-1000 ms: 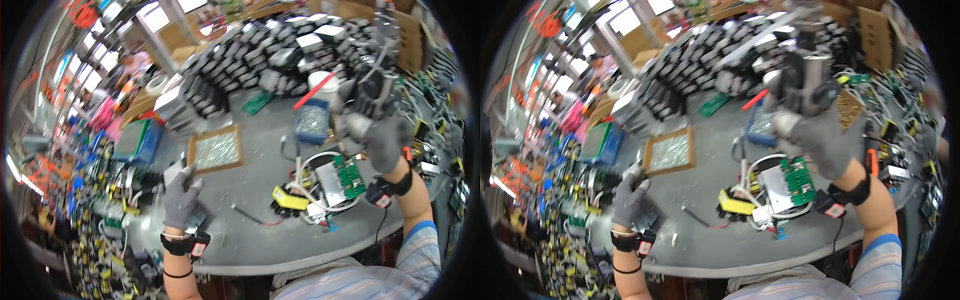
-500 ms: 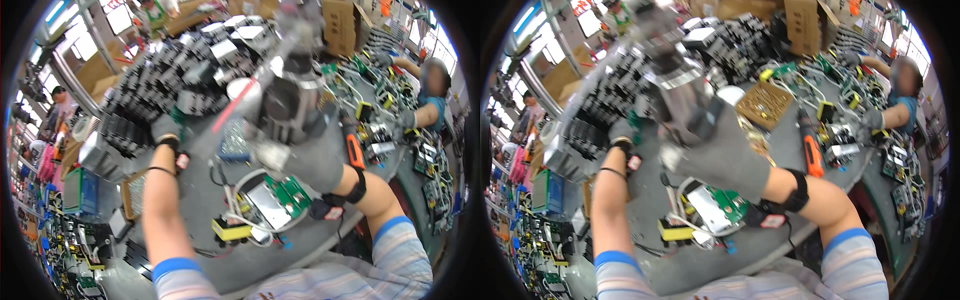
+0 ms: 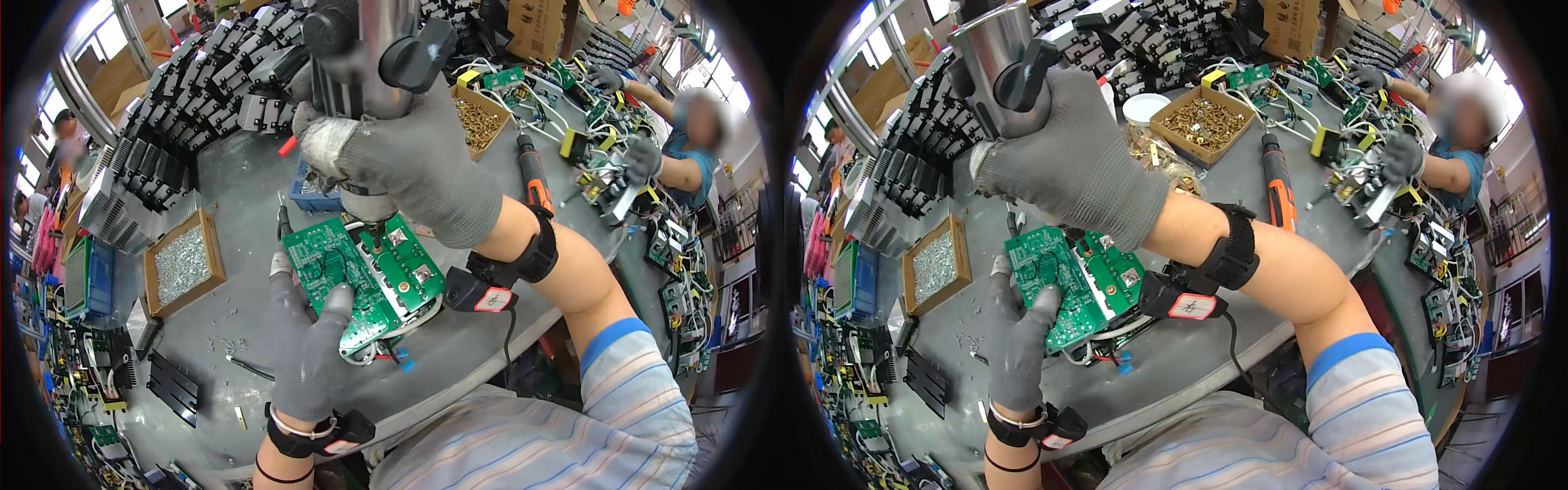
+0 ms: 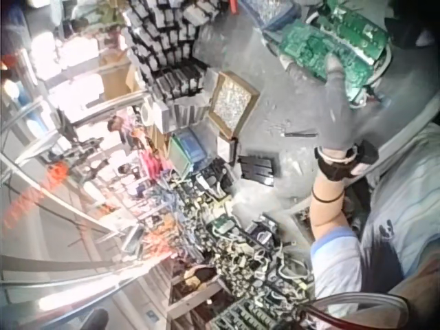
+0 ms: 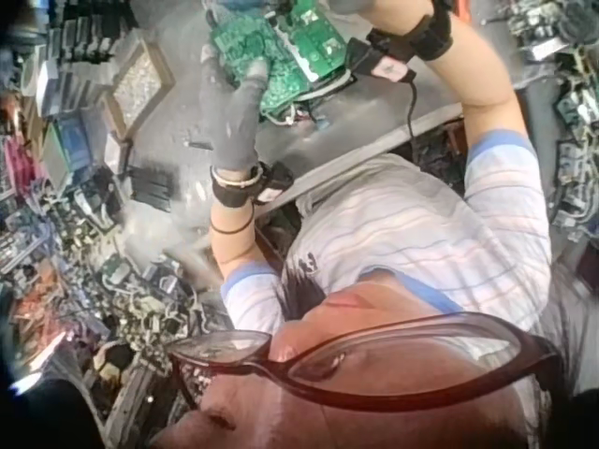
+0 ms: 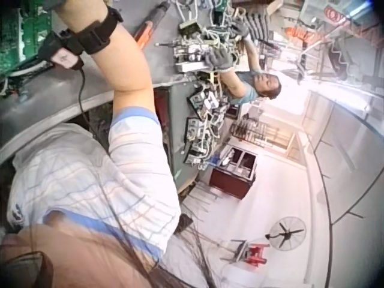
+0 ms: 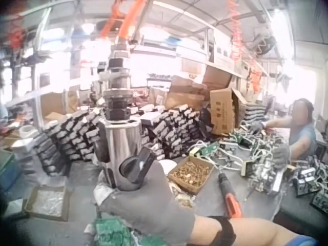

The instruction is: The recorder is assembling electronic power supply units, installing PCB components, and fastening screws using a pneumatic screwdriver.

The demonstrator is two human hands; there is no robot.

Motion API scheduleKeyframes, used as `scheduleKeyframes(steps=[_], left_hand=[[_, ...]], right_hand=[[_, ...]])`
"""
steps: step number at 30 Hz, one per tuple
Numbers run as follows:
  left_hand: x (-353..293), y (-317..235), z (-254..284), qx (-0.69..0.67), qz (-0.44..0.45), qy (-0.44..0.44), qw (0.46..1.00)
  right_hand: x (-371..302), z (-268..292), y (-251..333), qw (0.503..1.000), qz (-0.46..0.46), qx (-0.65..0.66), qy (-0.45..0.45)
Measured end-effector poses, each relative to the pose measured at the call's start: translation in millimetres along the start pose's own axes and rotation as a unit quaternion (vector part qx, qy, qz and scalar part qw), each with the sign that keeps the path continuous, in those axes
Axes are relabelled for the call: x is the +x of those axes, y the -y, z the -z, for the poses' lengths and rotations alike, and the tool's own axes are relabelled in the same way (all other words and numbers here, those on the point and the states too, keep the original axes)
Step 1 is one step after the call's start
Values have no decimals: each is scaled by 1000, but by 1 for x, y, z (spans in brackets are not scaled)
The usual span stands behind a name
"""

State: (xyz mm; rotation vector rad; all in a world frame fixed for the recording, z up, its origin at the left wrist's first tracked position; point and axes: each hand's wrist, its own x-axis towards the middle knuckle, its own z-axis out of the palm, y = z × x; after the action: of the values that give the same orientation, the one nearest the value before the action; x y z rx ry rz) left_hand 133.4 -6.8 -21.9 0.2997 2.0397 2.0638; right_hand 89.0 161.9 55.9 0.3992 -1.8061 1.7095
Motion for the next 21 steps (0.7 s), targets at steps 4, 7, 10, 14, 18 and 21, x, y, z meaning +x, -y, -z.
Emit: scheduleKeyframes(steps=[4, 7, 10, 14, 18, 21], left_hand=[[4, -3, -8, -32, 33, 37, 998], [2, -1, -14, -17, 16, 16, 1000], [2, 3, -20, 19, -21, 2, 1000], [5, 3, -23, -19, 2, -8, 1000], [5, 1, -25, 7, 16, -15, 1000], [5, 4, -24, 18, 9, -14, 1000]], right_hand=[[0, 0, -2, 999, 9, 52, 14], [-1, -3, -3, 997, 3, 73, 12], [-1, -7, -2, 991, 115, -49, -43], [0, -7, -2, 992, 121, -28, -23], [1, -5, -3, 995, 20, 99, 24], [2, -6, -4, 996, 38, 82, 7]])
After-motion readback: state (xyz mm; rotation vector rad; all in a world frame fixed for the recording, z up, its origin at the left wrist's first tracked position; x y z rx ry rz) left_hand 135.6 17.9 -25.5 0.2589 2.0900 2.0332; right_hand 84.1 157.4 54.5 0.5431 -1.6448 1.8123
